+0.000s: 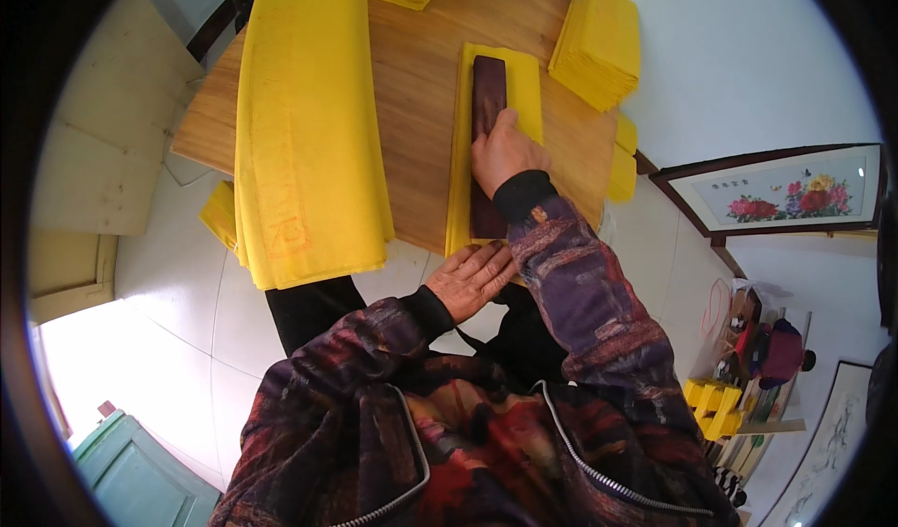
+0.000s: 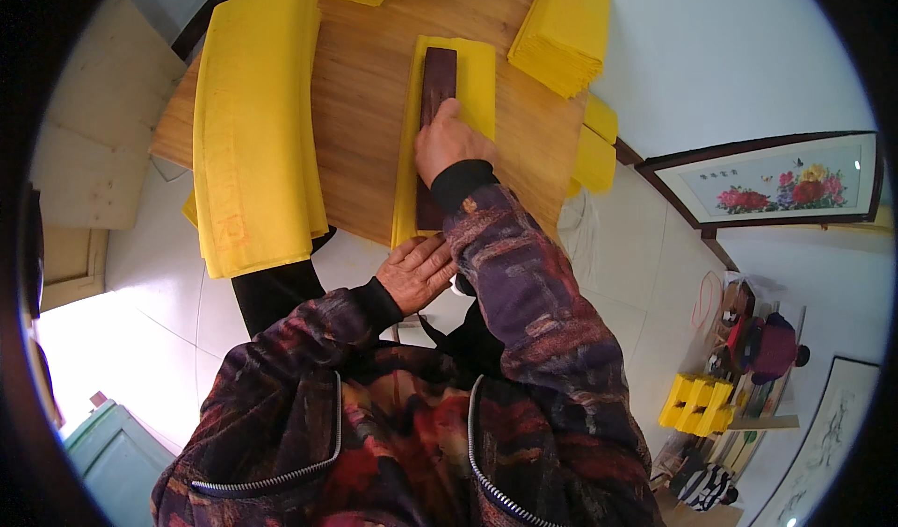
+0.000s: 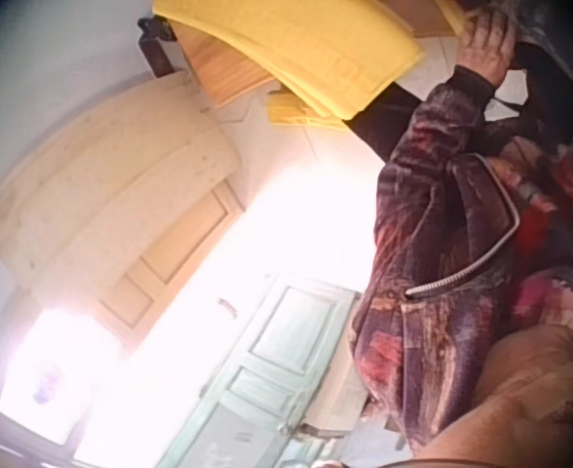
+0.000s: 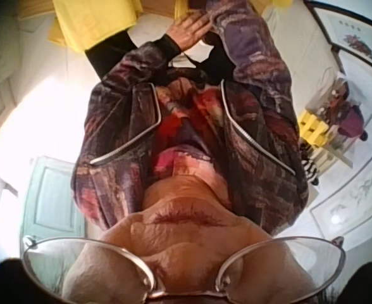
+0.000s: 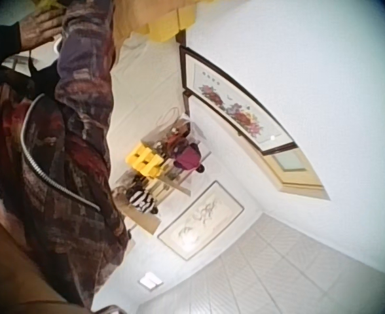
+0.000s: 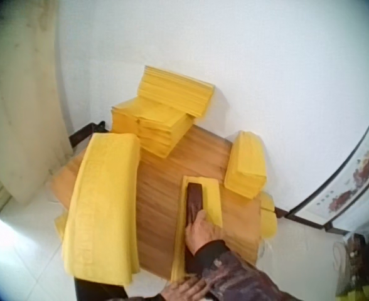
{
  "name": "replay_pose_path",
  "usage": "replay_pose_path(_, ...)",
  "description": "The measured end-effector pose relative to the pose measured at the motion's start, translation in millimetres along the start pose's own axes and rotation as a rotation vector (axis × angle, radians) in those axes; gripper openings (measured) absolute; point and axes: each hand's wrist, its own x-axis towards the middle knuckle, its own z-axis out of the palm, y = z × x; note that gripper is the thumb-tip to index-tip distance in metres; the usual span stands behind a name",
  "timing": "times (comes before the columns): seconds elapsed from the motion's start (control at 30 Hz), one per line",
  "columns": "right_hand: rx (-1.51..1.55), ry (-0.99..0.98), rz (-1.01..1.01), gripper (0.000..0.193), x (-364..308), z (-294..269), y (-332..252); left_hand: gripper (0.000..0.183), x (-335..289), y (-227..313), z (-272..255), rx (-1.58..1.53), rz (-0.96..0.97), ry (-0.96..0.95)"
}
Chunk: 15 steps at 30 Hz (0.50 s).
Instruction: The person repeatedly folds yellow paper sheets on a wooden table, using a dark rectangular tool to press and crease each fold. They stack the folded sheets into neat piles and occasionally adjust the stacks with both hands.
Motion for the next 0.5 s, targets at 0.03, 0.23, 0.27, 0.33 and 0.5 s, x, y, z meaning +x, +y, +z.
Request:
replay_pose_path(0.03,-0.004,-0.013,0.010,0.030,0.4,-1.0,0.8,0.039,-0.6,0.7,2.5,0.013,-0.001,0.017)
replay_pose_path(0.23,-0.007,-0.056,-0.006,0.029,7.2,-10.1,1.0,0.048,-2.0,3.0,5.1,0.032,-0.032,-0.010)
replay_pose_path(0.27,-0.065,-0.061,0.008,0.029,5.7,-6.2,-4.5,0.048,-1.5,3.2,5.7,0.036,-0.033,-0.021)
replay_pose_path(0.33,-0.072,-0.033,0.011,0.028,3.9,-3.0,-8.1,0.045,-1.3,2.4,5.8,0.029,-0.026,0.008)
replay_pose_path(0.5,-0.080,-0.055,0.036,0.027,7.5,-3.9,-5.2,0.027,-0.4,2.1,7.4,0.045,-0.008,0.073)
